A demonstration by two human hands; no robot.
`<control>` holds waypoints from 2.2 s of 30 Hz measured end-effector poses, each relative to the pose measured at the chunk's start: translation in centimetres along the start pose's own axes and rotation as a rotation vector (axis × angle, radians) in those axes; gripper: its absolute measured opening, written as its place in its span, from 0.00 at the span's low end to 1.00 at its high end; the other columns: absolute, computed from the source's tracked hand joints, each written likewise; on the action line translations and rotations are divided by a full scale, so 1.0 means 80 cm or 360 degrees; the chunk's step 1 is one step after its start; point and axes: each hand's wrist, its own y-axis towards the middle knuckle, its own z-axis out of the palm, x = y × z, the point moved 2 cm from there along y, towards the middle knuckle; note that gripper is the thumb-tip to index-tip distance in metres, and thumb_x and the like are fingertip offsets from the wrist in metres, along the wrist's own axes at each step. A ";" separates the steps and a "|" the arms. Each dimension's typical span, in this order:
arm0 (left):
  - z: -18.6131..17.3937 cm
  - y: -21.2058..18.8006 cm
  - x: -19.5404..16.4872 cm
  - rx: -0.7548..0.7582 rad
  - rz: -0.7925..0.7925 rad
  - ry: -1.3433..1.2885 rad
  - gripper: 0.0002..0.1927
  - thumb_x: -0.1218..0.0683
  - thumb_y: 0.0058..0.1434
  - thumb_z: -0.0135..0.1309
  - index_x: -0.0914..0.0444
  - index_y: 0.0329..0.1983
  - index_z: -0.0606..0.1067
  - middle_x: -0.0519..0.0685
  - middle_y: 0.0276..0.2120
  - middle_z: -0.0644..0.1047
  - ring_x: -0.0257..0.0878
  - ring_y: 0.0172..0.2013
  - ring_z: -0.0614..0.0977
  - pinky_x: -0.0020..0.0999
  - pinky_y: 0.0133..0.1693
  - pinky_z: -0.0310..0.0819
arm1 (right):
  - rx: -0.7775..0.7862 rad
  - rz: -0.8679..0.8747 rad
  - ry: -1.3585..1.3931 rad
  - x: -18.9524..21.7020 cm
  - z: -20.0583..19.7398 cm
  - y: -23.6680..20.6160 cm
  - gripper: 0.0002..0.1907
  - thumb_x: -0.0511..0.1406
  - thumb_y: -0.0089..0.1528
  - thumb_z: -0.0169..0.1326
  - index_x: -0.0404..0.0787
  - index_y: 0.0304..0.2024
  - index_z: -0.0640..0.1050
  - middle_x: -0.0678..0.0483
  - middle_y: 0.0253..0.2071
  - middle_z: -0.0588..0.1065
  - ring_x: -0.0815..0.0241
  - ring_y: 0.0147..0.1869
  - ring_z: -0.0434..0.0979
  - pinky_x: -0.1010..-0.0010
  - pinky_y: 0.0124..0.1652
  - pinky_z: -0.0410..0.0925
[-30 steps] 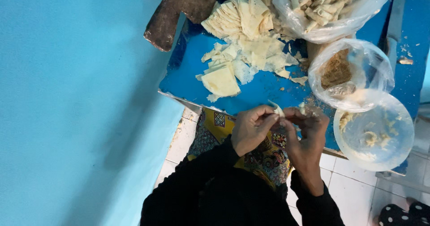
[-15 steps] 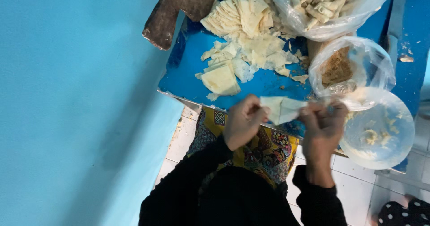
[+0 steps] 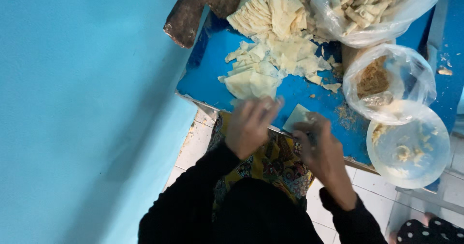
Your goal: The person sits on the floor at a low blue table and folds cut dough wrappers around a brown filling scooped from a plastic-lined container, pressing each wrapper closed by hand. The finished rolled pastries are added to a plastic bag of already rolled pieces beside the wrapper stack.
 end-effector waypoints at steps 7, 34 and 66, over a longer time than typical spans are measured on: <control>0.019 -0.018 -0.015 0.0169 0.0447 -0.0558 0.13 0.53 0.69 0.55 0.65 0.53 0.76 0.50 0.57 0.75 0.45 0.62 0.74 0.44 0.61 0.69 | 0.0036 -0.0246 -0.0353 -0.010 -0.054 0.019 0.30 0.17 0.56 0.50 0.45 0.57 0.76 0.45 0.56 0.73 0.42 0.59 0.72 0.56 0.55 0.69; 0.049 -0.041 0.017 0.0212 0.0382 -0.0812 0.08 0.59 0.67 0.56 0.65 0.48 0.77 0.51 0.51 0.77 0.46 0.60 0.76 0.45 0.66 0.71 | 0.0270 -0.1156 -0.1665 -0.019 -0.020 0.031 0.27 0.37 0.60 0.55 0.51 0.63 0.75 0.53 0.57 0.69 0.53 0.66 0.65 0.56 0.61 0.61; 0.005 -0.028 -0.006 0.0112 -0.0237 -0.0623 0.11 0.52 0.66 0.58 0.63 0.42 0.72 0.52 0.45 0.72 0.47 0.47 0.72 0.49 0.54 0.62 | -0.0087 -0.0161 -0.0714 -0.035 -0.117 0.107 0.15 0.28 0.66 0.57 0.28 0.51 0.67 0.36 0.38 0.78 0.39 0.41 0.82 0.53 0.39 0.73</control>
